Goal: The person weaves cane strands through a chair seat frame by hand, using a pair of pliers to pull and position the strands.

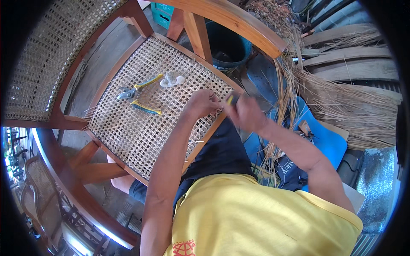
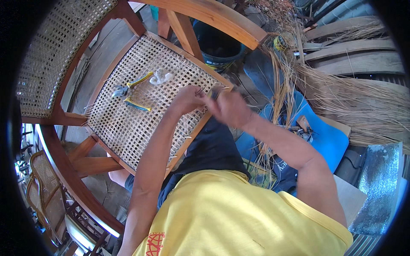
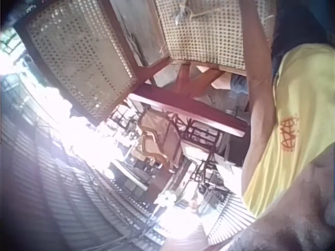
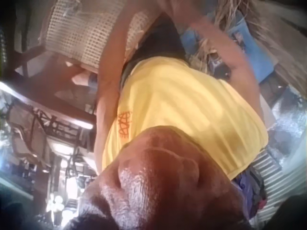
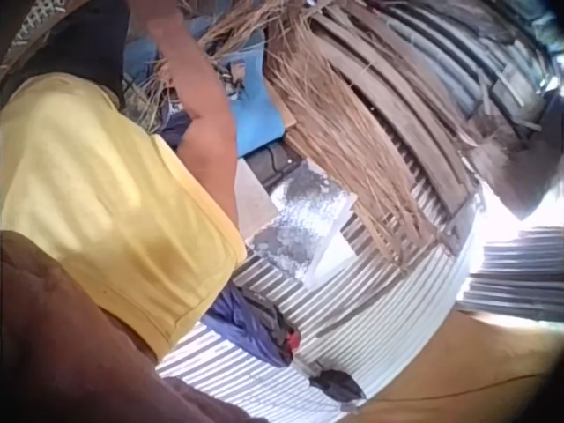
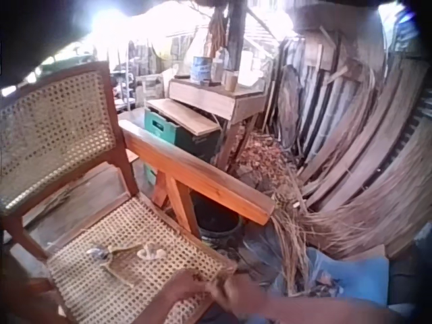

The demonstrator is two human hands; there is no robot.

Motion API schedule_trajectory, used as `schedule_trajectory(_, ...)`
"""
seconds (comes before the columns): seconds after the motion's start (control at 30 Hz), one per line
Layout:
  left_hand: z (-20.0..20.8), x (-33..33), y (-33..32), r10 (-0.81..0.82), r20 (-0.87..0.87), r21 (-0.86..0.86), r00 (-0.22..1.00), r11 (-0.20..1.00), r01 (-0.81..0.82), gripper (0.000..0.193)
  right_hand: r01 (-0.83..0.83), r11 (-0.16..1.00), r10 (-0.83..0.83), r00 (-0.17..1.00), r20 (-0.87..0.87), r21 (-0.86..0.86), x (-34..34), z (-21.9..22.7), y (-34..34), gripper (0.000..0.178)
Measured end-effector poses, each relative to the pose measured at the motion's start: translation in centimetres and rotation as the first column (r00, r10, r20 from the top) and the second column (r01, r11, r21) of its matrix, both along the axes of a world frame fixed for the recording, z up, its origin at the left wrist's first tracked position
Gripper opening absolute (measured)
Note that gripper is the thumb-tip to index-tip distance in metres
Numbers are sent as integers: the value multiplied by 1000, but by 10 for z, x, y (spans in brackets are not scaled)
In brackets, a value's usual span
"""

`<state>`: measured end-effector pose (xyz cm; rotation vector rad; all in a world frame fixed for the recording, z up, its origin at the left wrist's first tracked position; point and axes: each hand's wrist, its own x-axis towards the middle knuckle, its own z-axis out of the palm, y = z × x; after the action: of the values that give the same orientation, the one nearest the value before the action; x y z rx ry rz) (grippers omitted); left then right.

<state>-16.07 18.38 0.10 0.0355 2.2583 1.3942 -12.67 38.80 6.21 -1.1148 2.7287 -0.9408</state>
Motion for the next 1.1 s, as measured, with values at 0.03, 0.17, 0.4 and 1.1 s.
schedule_trajectory(0.03, 1, 1, 0, -19, 34, 12, 999, 1000, 18, 21, -48, 998, 45, 997, -64, -33, 3, -2, -3, 26)
schedule_trajectory(0.17, 1, 1, -1, 19, 81, 187, 997, 982, -34, 22, 170, 985, -170, 981, -92, -8, -2, -3, -3, 26)
schedule_trajectory(0.4, 9, -1, 0, -54, -7, -20, 998, 998, 54, 23, 159, 969, -158, 987, 20, -190, -10, 77, -16, 17)
schedule_trajectory(1.1, 17, 0, 18, -29, -34, -303, 999, 953, 17, 27, 609, 715, -488, 786, 379, -343, 27, 43, 34, 17)
